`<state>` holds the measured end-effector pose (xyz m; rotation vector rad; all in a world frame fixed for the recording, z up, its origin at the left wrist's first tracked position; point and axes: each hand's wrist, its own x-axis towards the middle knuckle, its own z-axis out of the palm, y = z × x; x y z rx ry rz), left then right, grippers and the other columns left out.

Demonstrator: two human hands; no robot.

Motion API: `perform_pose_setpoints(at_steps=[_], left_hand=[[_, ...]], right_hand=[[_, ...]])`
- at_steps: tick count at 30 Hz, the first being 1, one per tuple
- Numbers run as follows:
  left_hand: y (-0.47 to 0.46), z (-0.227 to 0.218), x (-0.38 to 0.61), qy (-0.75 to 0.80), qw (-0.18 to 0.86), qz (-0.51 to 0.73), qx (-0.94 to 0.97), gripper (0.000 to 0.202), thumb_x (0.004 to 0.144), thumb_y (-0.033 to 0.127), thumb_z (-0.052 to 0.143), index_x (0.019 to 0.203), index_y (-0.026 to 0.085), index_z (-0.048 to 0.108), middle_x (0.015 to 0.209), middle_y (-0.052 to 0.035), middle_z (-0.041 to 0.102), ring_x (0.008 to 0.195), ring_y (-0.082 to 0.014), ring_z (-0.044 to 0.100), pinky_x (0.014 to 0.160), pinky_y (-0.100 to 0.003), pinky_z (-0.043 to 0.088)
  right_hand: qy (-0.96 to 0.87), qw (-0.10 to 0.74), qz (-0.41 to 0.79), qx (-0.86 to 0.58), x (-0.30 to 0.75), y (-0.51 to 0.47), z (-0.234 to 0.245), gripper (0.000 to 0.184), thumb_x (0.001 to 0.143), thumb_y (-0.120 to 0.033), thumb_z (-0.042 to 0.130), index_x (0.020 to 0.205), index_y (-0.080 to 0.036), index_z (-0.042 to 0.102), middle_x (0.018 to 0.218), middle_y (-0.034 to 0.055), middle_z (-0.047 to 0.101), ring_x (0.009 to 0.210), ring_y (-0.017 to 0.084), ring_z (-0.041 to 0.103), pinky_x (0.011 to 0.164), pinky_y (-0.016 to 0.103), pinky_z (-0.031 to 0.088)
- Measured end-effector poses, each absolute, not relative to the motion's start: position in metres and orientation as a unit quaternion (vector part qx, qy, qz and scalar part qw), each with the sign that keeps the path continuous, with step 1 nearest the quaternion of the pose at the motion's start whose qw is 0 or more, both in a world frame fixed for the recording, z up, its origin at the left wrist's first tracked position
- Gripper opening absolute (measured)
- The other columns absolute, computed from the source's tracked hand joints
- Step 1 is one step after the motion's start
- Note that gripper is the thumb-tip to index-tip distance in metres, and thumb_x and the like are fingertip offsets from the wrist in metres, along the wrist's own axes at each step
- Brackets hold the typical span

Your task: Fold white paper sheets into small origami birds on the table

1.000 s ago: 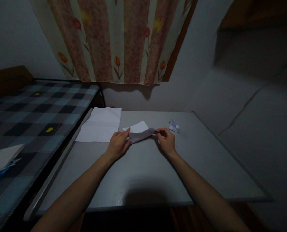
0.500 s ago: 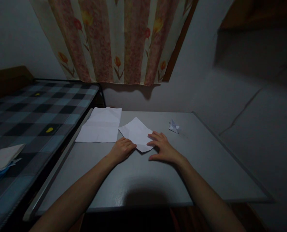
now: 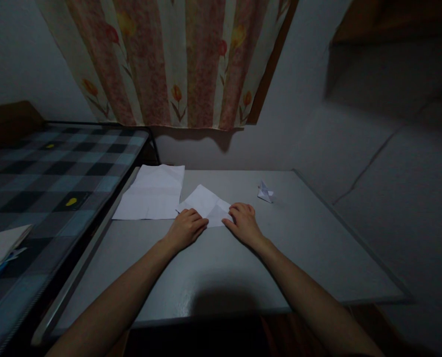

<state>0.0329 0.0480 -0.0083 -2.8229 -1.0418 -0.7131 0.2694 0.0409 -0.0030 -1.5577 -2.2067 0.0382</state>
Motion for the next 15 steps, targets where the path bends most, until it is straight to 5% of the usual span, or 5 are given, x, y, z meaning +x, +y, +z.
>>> perform_pose_setpoints(at_steps=[5,8,15], left_hand=[[0.049,-0.006,0.034,-0.355,0.017,-0.211,-0.911,0.024,0.092,0.032,0.049,0.092,0.021,0.07,0.092,-0.0076,0.066,0.089,-0.0216,0.054,0.077,-0.037,0.042],[0.048,-0.005,0.035,-0.337,0.006,-0.201,-0.92,0.023,0.092,0.029,0.049,0.092,0.02,0.07,0.104,-0.0071,0.067,0.1,-0.0227,0.056,0.083,-0.039,0.043],[0.042,0.002,0.037,-0.314,-0.012,-0.178,-0.933,0.029,0.094,0.034,0.044,0.095,0.02,0.069,0.106,-0.0068,0.069,0.115,-0.0251,0.054,0.096,-0.044,0.039]], right_hand=[[-0.792,0.226,-0.038,-0.566,0.265,0.039,0.0,0.034,0.083,-0.037,0.063,0.111,-0.019,0.06,0.117,0.013,0.059,0.116,0.03,0.046,0.101,0.051,0.026],[-0.834,0.211,-0.076,-0.505,0.262,0.035,0.005,0.023,0.088,-0.027,0.057,0.11,-0.022,0.063,0.124,0.0108,0.059,0.12,0.029,0.044,0.102,0.049,0.027],[-0.915,0.066,-0.038,-0.396,0.252,0.029,0.007,0.022,0.092,-0.016,0.047,0.1,-0.019,0.068,0.098,0.0087,0.07,0.092,0.022,0.061,0.079,0.034,0.045]])
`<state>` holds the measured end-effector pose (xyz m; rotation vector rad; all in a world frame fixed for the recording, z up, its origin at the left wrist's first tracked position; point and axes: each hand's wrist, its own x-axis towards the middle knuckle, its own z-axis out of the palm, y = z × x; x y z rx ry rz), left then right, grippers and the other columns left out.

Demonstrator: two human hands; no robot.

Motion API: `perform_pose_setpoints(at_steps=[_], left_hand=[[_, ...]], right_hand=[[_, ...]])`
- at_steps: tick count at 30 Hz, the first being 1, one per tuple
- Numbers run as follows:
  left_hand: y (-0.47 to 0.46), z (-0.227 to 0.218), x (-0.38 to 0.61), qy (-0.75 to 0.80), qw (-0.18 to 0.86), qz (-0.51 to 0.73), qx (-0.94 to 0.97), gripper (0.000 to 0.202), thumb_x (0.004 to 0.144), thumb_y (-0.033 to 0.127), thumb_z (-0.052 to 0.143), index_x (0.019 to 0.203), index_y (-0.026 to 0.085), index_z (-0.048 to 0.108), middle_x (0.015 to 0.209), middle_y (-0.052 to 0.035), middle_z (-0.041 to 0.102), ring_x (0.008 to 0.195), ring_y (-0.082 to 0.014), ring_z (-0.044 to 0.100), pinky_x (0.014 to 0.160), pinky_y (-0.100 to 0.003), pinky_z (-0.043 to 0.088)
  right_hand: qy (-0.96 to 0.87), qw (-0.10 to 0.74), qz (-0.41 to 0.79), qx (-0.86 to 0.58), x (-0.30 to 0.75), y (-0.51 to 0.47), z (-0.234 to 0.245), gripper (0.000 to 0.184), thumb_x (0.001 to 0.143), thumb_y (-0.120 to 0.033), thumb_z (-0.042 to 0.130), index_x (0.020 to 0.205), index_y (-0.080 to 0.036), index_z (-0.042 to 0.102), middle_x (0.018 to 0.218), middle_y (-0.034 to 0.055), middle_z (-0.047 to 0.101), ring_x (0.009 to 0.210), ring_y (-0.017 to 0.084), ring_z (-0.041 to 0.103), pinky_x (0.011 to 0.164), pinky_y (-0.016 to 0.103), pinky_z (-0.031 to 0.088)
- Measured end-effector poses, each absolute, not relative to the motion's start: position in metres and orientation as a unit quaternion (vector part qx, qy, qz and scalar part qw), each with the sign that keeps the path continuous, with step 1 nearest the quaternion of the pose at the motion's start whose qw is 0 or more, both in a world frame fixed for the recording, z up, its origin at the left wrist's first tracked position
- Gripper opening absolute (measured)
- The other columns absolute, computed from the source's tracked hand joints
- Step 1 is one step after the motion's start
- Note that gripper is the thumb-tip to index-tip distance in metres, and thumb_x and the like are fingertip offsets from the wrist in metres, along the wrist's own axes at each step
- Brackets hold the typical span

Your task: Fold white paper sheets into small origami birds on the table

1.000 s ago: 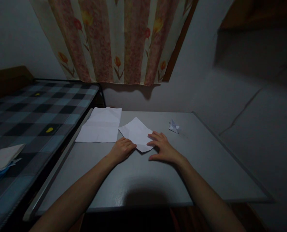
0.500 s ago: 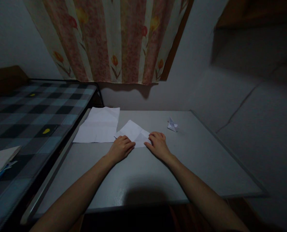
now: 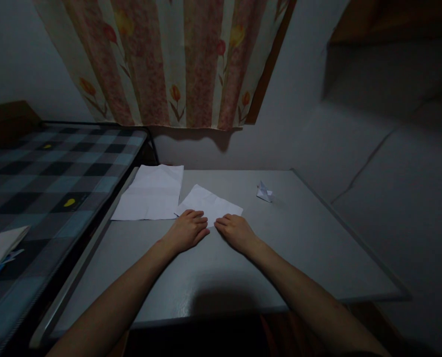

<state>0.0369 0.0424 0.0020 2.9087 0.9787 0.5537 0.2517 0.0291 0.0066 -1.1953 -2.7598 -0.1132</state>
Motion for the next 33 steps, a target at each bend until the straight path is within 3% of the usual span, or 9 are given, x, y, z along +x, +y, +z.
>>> perform_pose_setpoints(at_steps=[7,10,14,20,26,33], left_hand=[[0.029,0.015,0.039,0.274,0.06,0.135,0.95,0.031,0.088,0.041,0.053,0.11,0.022,0.064,0.117,-0.0077,0.066,0.122,-0.0273,0.051,0.103,-0.047,0.034],[0.028,0.016,0.037,0.259,0.099,0.12,0.953,0.045,0.084,0.046,0.057,0.123,0.024,0.057,0.13,-0.009,0.059,0.127,-0.0301,0.046,0.106,-0.051,0.031],[0.03,0.013,0.031,0.244,0.146,0.097,0.954,0.06,0.08,0.042,0.059,0.136,0.026,0.045,0.143,-0.0082,0.046,0.136,-0.0309,0.035,0.108,-0.054,0.028],[0.032,0.008,0.025,0.244,0.168,0.076,0.952,0.081,0.07,0.028,0.061,0.145,0.02,0.03,0.15,-0.0107,0.034,0.139,-0.0312,0.028,0.112,-0.054,0.023],[0.034,0.012,0.02,0.267,0.191,0.105,0.939,0.078,0.066,0.017,0.054,0.142,0.023,0.035,0.145,-0.0064,0.043,0.137,-0.0281,0.034,0.112,-0.051,0.026],[0.035,0.015,0.014,0.358,0.2,0.211,0.887,0.059,0.067,0.009,0.05,0.124,0.02,0.056,0.121,-0.0057,0.065,0.108,-0.0216,0.06,0.098,-0.039,0.045]], right_hand=[[-0.881,0.08,-0.014,-0.467,0.256,0.033,0.011,0.03,0.083,-0.013,0.051,0.11,-0.014,0.065,0.118,0.0135,0.065,0.112,0.025,0.059,0.095,0.036,0.044],[-0.865,0.101,-0.004,-0.492,0.261,0.036,0.008,0.036,0.088,-0.026,0.049,0.12,-0.012,0.059,0.128,0.0163,0.059,0.121,0.027,0.053,0.101,0.04,0.041],[-0.855,0.098,0.009,-0.51,0.268,0.039,0.0,0.061,0.087,-0.051,0.051,0.131,-0.008,0.049,0.14,0.0214,0.046,0.131,0.031,0.042,0.107,0.047,0.034],[-0.852,0.085,0.023,-0.515,0.271,0.039,-0.004,0.077,0.082,-0.061,0.051,0.137,-0.007,0.043,0.146,0.0228,0.037,0.136,0.033,0.033,0.111,0.049,0.026],[-0.848,0.077,0.027,-0.524,0.269,0.038,0.0,0.078,0.081,-0.06,0.053,0.137,-0.006,0.042,0.146,0.024,0.035,0.137,0.034,0.03,0.111,0.051,0.022],[-0.858,0.077,0.013,-0.508,0.269,0.033,0.006,0.06,0.086,-0.054,0.051,0.139,-0.025,0.044,0.145,0.0172,0.04,0.134,0.033,0.035,0.109,0.055,0.021]])
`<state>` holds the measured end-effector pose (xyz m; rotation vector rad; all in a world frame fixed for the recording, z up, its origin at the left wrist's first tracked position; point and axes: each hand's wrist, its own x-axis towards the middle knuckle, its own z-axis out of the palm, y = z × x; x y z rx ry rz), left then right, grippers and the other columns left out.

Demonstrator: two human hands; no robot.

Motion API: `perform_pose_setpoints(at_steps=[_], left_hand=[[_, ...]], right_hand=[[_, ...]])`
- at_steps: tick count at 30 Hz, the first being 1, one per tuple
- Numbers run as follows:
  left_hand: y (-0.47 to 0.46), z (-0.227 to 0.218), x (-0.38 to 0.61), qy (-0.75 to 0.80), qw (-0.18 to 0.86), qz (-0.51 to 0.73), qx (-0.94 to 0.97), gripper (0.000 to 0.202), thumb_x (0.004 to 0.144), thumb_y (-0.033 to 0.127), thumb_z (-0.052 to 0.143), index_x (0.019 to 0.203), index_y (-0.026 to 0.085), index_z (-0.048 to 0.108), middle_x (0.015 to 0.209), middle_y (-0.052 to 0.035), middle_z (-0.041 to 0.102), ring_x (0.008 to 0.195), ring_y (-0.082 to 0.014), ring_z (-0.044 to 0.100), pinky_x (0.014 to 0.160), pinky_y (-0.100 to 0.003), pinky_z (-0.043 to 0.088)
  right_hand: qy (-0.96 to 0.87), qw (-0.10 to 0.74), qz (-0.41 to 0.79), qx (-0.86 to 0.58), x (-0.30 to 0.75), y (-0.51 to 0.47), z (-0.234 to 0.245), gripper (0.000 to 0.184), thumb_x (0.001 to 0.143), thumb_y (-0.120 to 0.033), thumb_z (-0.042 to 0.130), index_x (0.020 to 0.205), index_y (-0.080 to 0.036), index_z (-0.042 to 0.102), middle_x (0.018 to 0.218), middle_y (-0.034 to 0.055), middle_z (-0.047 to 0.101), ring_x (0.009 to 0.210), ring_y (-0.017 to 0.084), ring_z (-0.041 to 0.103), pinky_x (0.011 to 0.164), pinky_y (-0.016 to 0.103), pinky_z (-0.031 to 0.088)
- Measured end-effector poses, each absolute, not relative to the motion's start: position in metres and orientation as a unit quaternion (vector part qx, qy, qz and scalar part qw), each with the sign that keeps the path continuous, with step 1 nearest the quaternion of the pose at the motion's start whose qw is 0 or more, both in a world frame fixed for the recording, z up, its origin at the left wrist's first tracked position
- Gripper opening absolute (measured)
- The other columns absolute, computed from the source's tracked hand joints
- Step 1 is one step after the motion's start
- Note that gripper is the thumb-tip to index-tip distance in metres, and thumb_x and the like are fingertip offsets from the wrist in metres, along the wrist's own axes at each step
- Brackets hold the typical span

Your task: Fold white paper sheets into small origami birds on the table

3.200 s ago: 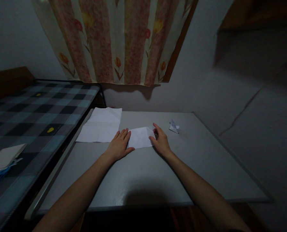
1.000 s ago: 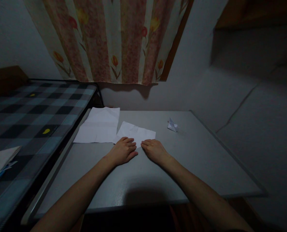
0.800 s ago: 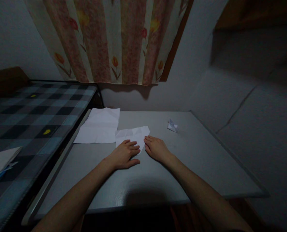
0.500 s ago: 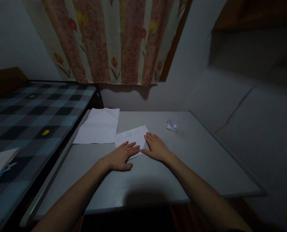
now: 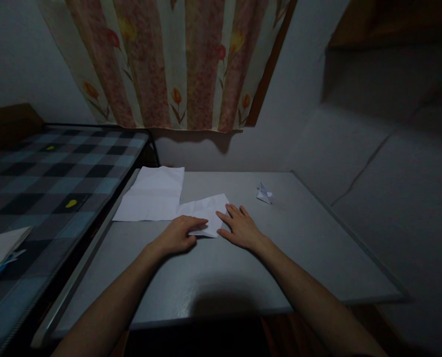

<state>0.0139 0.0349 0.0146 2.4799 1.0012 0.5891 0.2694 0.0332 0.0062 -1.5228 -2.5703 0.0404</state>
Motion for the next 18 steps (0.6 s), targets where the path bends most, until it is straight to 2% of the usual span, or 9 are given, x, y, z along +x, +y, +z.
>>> perform_pose_setpoints(at_steps=[3,6,8,10,12,13,16,18], left_hand=[[0.039,0.009,0.017,0.411,0.138,0.279,0.857,0.052,0.076,0.016,0.056,0.128,0.019,0.052,0.119,-0.0071,0.064,0.107,-0.0215,0.059,0.095,-0.039,0.046],[0.041,0.006,0.023,0.458,0.022,0.297,0.837,0.057,0.078,0.023,0.064,0.132,0.018,0.047,0.133,-0.0133,0.052,0.119,-0.027,0.05,0.098,-0.043,0.043],[0.041,0.008,0.029,0.475,-0.047,0.276,0.834,0.055,0.076,0.025,0.068,0.128,0.02,0.05,0.139,-0.0148,0.045,0.123,-0.0304,0.044,0.099,-0.046,0.04],[0.039,0.01,0.035,0.475,-0.087,0.243,0.842,0.039,0.079,0.025,0.066,0.118,0.023,0.058,0.137,-0.0126,0.046,0.121,-0.0311,0.044,0.097,-0.047,0.04],[0.037,0.01,0.04,0.459,-0.102,0.203,0.859,0.018,0.085,0.026,0.059,0.103,0.025,0.064,0.129,-0.009,0.053,0.116,-0.0297,0.047,0.093,-0.046,0.041],[0.037,0.01,0.042,0.449,-0.1,0.183,0.869,0.014,0.088,0.026,0.054,0.098,0.025,0.065,0.123,-0.0077,0.057,0.112,-0.0286,0.049,0.09,-0.045,0.042],[0.035,0.007,0.046,0.425,-0.063,0.14,0.892,0.019,0.093,0.03,0.046,0.098,0.023,0.064,0.106,-0.0064,0.063,0.102,-0.0246,0.053,0.085,-0.04,0.043],[0.034,0.006,0.048,0.425,-0.036,0.132,0.895,0.024,0.093,0.037,0.046,0.103,0.022,0.062,0.103,-0.0067,0.064,0.1,-0.0235,0.054,0.085,-0.039,0.043]], right_hand=[[-0.858,0.074,0.002,-0.508,0.269,0.031,0.008,0.059,0.087,-0.055,0.051,0.138,-0.025,0.045,0.144,0.0172,0.042,0.134,0.034,0.036,0.108,0.056,0.021],[-0.864,0.074,-0.005,-0.499,0.267,0.03,0.01,0.058,0.087,-0.054,0.05,0.135,-0.021,0.048,0.143,0.0158,0.043,0.134,0.033,0.034,0.109,0.054,0.021],[-0.871,0.078,-0.012,-0.485,0.266,0.029,0.013,0.055,0.089,-0.051,0.05,0.132,-0.018,0.05,0.142,0.0146,0.045,0.134,0.032,0.033,0.11,0.053,0.021],[-0.876,0.085,-0.022,-0.475,0.263,0.028,0.015,0.047,0.091,-0.046,0.049,0.126,-0.015,0.055,0.138,0.0135,0.049,0.133,0.031,0.034,0.111,0.052,0.02],[-0.877,0.089,-0.032,-0.471,0.261,0.027,0.017,0.039,0.092,-0.04,0.048,0.119,-0.014,0.06,0.131,0.0129,0.056,0.131,0.029,0.038,0.111,0.051,0.02],[-0.877,0.09,-0.036,-0.47,0.259,0.027,0.017,0.035,0.092,-0.037,0.048,0.115,-0.014,0.062,0.127,0.0128,0.059,0.129,0.029,0.04,0.111,0.05,0.02],[-0.875,0.091,-0.044,-0.473,0.256,0.03,0.016,0.028,0.093,-0.03,0.047,0.106,-0.014,0.065,0.115,0.0125,0.065,0.124,0.027,0.046,0.111,0.049,0.02],[-0.876,0.089,-0.047,-0.472,0.254,0.033,0.015,0.025,0.093,-0.026,0.047,0.1,-0.014,0.067,0.109,0.0122,0.067,0.122,0.026,0.048,0.111,0.049,0.02]])
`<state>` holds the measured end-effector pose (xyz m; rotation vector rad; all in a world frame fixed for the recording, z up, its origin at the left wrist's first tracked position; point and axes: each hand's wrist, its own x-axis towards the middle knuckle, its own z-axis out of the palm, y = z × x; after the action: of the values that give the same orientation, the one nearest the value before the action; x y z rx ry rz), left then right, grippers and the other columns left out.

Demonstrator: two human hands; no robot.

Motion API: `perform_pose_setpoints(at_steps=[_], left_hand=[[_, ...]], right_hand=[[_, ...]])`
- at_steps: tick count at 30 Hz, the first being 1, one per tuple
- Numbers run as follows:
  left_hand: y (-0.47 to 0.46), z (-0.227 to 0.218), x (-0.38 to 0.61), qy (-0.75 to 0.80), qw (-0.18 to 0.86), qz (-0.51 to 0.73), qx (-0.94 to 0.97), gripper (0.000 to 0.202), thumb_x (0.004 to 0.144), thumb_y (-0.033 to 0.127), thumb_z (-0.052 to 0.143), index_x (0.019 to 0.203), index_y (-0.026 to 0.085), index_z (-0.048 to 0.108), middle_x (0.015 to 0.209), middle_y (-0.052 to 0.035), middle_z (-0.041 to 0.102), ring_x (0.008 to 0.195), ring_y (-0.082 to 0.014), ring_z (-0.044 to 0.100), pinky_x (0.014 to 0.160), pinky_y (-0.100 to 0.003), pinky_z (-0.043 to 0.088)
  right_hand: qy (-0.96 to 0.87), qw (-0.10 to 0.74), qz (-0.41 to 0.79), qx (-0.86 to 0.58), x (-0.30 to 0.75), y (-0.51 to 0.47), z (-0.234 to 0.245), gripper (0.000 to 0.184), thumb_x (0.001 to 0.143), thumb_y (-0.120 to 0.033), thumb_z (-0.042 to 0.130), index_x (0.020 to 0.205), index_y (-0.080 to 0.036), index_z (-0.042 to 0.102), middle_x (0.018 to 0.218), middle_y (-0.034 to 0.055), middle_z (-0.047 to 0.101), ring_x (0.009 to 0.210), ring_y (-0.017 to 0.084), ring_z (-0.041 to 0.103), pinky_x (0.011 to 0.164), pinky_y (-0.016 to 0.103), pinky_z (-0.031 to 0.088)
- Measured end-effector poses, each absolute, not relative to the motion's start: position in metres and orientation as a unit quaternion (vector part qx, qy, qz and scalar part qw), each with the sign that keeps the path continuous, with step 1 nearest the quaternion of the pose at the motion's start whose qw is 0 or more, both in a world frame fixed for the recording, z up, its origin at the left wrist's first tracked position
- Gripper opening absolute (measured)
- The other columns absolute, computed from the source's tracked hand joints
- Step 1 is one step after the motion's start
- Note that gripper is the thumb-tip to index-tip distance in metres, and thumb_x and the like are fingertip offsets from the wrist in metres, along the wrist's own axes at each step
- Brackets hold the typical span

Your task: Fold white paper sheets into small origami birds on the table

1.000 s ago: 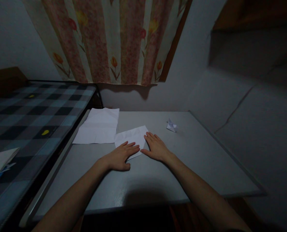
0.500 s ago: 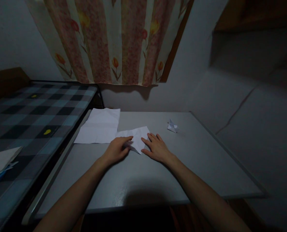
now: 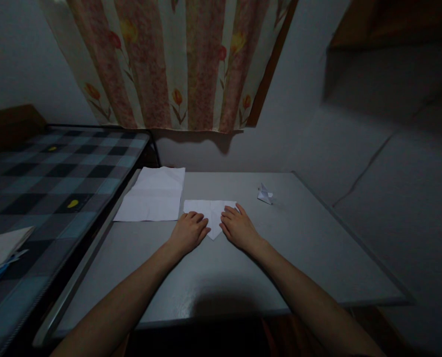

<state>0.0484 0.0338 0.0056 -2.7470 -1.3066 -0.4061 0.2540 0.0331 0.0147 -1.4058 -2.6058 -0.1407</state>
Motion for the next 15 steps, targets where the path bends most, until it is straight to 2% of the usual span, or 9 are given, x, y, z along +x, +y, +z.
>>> perform_pose_setpoints(at_steps=[3,5,8,10,12,15], left_hand=[[0.031,0.007,0.051,-0.437,0.02,-0.13,-0.89,0.037,0.088,0.05,0.05,0.107,0.02,0.06,0.105,-0.0083,0.062,0.102,-0.0249,0.053,0.089,-0.039,0.042],[0.029,0.009,0.052,-0.442,0.019,-0.128,-0.888,0.046,0.086,0.054,0.052,0.117,0.02,0.056,0.107,-0.0088,0.06,0.102,-0.026,0.052,0.089,-0.04,0.042],[0.028,0.012,0.052,-0.439,0.027,-0.116,-0.891,0.048,0.087,0.053,0.049,0.127,0.026,0.05,0.115,-0.0083,0.058,0.105,-0.0269,0.05,0.088,-0.041,0.041],[0.028,0.012,0.052,-0.437,0.034,-0.107,-0.893,0.044,0.089,0.051,0.048,0.126,0.029,0.051,0.119,-0.0077,0.056,0.106,-0.0276,0.049,0.088,-0.042,0.04],[0.029,0.012,0.052,-0.435,0.038,-0.101,-0.894,0.043,0.089,0.051,0.047,0.126,0.029,0.051,0.12,-0.0075,0.055,0.107,-0.0283,0.048,0.088,-0.043,0.04],[0.029,0.012,0.053,-0.433,0.039,-0.099,-0.895,0.044,0.089,0.05,0.046,0.127,0.027,0.051,0.122,-0.0079,0.055,0.108,-0.0285,0.048,0.088,-0.043,0.04]], right_hand=[[-0.873,0.088,-0.043,-0.477,0.252,0.04,0.012,0.022,0.091,-0.023,0.048,0.093,-0.014,0.068,0.104,0.012,0.069,0.119,0.025,0.05,0.112,0.046,0.021],[-0.867,0.097,-0.038,-0.487,0.252,0.046,0.01,0.021,0.09,-0.022,0.048,0.097,-0.013,0.066,0.105,0.0126,0.068,0.118,0.025,0.051,0.111,0.045,0.023],[-0.862,0.112,-0.032,-0.493,0.254,0.054,0.007,0.027,0.089,-0.017,0.046,0.111,-0.013,0.061,0.126,0.0151,0.059,0.126,0.026,0.045,0.111,0.047,0.023],[-0.858,0.12,-0.028,-0.498,0.255,0.06,0.006,0.038,0.085,-0.015,0.048,0.122,-0.013,0.054,0.141,0.0165,0.045,0.135,0.028,0.034,0.111,0.05,0.02],[-0.854,0.125,-0.017,-0.505,0.255,0.065,0.006,0.055,0.08,-0.013,0.05,0.134,-0.014,0.044,0.149,0.0173,0.033,0.139,0.03,0.025,0.112,0.052,0.017],[-0.854,0.123,0.011,-0.505,0.253,0.069,0.008,0.072,0.073,-0.012,0.05,0.143,-0.015,0.031,0.148,0.016,0.035,0.139,0.03,0.024,0.112,0.054,0.012]])
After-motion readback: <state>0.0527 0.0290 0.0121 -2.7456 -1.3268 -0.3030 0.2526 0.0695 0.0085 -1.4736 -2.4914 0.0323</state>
